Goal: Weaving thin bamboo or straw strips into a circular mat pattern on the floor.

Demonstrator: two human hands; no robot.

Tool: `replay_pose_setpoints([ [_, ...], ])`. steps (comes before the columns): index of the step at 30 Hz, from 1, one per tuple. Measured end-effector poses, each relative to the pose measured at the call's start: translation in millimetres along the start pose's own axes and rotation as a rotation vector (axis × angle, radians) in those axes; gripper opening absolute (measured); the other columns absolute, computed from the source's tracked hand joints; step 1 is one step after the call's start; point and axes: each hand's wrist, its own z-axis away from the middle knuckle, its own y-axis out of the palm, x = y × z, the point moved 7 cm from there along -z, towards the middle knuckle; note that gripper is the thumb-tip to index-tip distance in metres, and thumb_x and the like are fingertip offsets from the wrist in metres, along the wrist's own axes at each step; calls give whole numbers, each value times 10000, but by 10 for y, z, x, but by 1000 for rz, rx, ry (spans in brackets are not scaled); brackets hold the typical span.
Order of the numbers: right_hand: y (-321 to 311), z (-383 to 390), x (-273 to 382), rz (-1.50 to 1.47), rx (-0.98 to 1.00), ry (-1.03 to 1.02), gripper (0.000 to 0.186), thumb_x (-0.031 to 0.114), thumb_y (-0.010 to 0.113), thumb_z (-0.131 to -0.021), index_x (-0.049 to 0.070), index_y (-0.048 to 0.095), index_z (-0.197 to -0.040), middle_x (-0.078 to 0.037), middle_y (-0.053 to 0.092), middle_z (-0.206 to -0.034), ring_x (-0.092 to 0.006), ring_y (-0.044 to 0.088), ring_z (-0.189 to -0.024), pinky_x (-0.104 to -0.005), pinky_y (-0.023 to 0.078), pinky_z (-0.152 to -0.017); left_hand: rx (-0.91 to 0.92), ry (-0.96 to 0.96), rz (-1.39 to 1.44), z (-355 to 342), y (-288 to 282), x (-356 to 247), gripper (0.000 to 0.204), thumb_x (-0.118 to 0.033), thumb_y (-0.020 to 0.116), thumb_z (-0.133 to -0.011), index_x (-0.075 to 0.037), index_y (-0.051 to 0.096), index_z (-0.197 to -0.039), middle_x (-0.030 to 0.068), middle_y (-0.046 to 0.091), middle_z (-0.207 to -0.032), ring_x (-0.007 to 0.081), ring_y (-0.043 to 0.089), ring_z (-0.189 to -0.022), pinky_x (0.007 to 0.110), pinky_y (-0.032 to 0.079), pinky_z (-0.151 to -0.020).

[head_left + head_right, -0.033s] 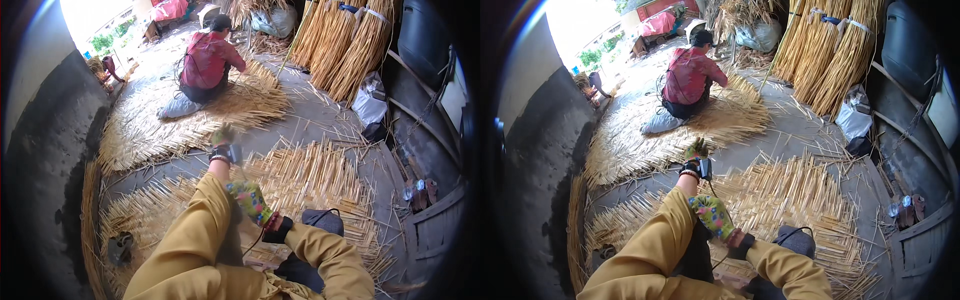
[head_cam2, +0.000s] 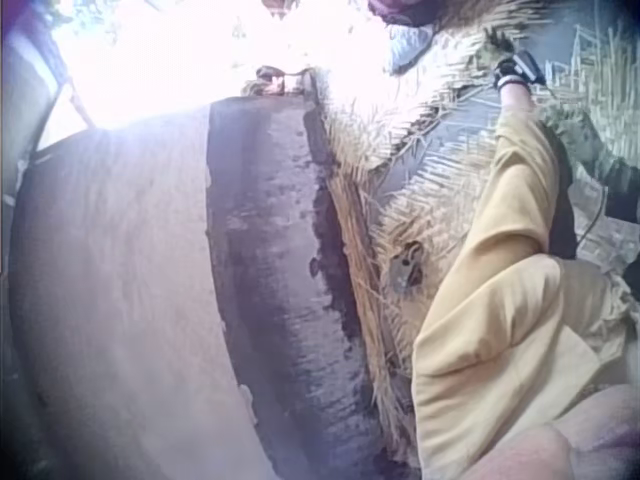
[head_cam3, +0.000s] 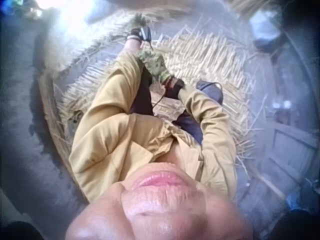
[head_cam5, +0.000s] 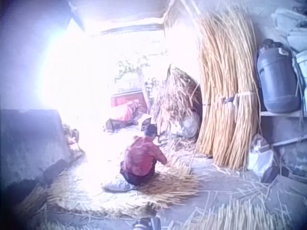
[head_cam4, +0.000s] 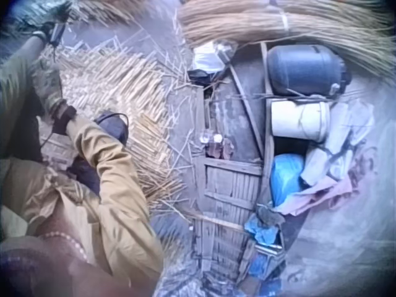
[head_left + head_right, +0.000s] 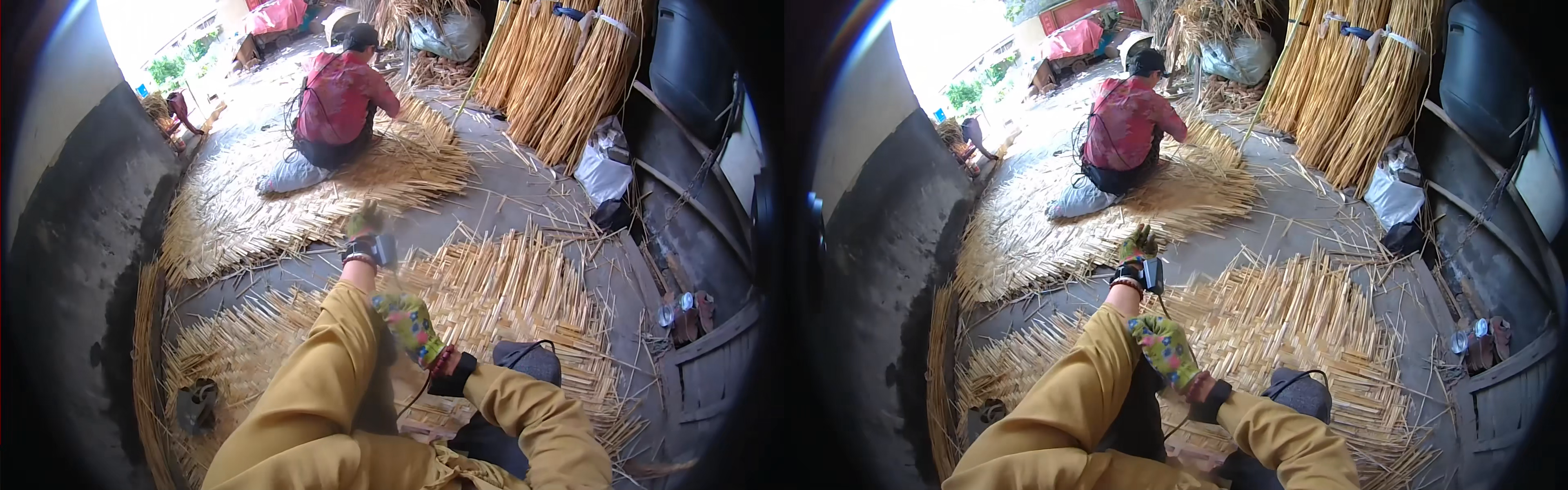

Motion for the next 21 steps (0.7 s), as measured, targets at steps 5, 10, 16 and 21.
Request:
replay_pose_setpoints([
  [5,-94,-78,15,129,-28,2,290,135,508,-820,-32,545,-1054,-57,609,-922,-102,555,-820,-220,441,-719,116,-170,138,390,197,254,441,-414,476,-780,-225,482,-1178,25,409,-1282,247,443,-1118,377,404,-879],
  [10,-39,-63,111,123,39,-66,262,141,525,-808,-37,586,-991,-48,622,-869,-87,551,-783,-220,442,-693,141,-218,182,521,247,365,458,-425,473,-781,-226,462,-1193,28,397,-1291,251,431,-1127,382,398,-884],
  [16,44,-27,77,-154,60,-10,231,159,539,-817,-30,615,-928,-22,623,-825,-44,514,-738,-211,432,-653,133,-218,196,492,203,363,479,-438,471,-781,-227,439,-1210,32,383,-1301,256,418,-1139,389,390,-890],
  [21,-95,-74,63,-68,-188,19,202,123,546,-796,-15,628,-919,9,617,-784,-51,508,-679,-204,424,-623,108,-178,199,315,118,230,497,-449,469,-782,-228,419,-1225,35,371,-1309,260,406,-1149,395,384,-895],
])
